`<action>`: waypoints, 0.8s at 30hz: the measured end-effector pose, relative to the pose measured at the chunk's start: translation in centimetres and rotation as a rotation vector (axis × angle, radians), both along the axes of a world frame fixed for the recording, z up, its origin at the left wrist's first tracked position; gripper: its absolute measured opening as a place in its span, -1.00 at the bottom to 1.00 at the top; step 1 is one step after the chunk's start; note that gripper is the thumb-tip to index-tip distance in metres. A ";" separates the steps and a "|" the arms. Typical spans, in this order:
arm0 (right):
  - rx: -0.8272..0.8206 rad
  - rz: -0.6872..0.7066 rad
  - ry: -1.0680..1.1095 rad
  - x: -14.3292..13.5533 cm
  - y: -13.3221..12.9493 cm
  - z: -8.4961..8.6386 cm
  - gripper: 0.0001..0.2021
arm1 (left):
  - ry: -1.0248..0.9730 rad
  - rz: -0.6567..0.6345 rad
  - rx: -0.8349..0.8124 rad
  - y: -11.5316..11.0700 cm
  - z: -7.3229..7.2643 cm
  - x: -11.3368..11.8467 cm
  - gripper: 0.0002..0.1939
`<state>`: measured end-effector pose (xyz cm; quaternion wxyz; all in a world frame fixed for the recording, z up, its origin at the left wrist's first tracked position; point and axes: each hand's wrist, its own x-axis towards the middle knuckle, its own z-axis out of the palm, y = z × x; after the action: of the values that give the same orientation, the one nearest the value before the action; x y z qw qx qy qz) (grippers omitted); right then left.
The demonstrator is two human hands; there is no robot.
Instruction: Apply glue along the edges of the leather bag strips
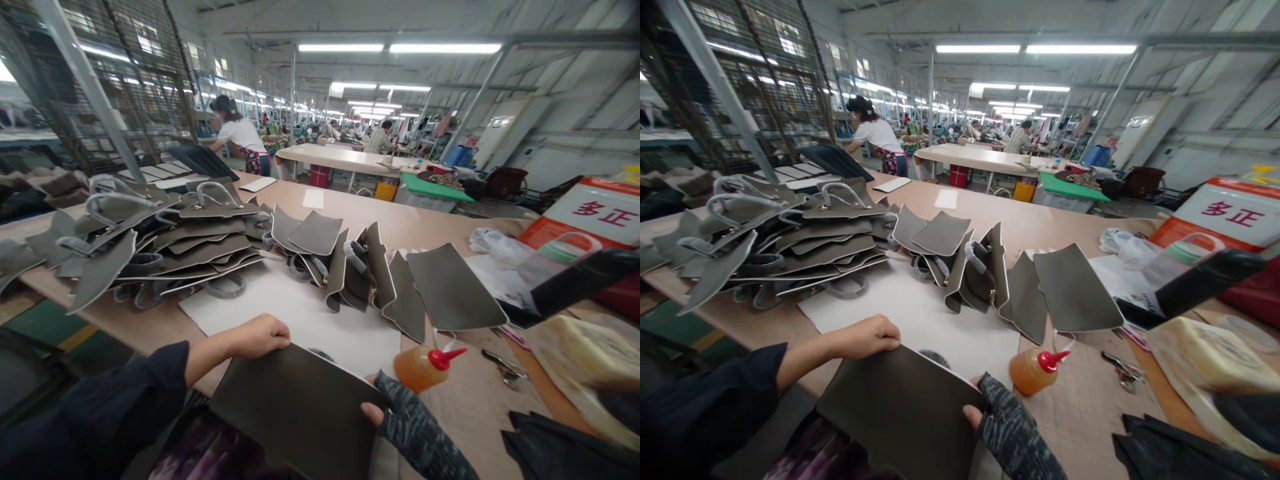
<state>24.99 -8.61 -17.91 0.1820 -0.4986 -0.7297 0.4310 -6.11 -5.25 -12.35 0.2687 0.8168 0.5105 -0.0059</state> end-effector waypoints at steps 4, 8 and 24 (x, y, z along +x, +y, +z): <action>0.153 -0.313 0.023 0.0 -0.5 -1.8 -0.64 | -0.018 0.013 -0.025 0.2 -0.3 0.5 -0.75; 0.092 -0.284 0.072 -0.4 -0.3 -2.1 -0.64 | -0.066 -0.055 0.038 -0.9 -0.3 3.1 -0.72; 0.589 -0.019 -0.057 -2.3 0.5 -1.6 -0.79 | 0.020 -0.198 0.261 -1.5 -2.0 9.4 -0.75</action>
<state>22.73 -8.10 -19.55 0.3023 -0.4432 -0.8234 0.1848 3.29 -6.73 -14.31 0.1533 0.8910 0.4265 0.0256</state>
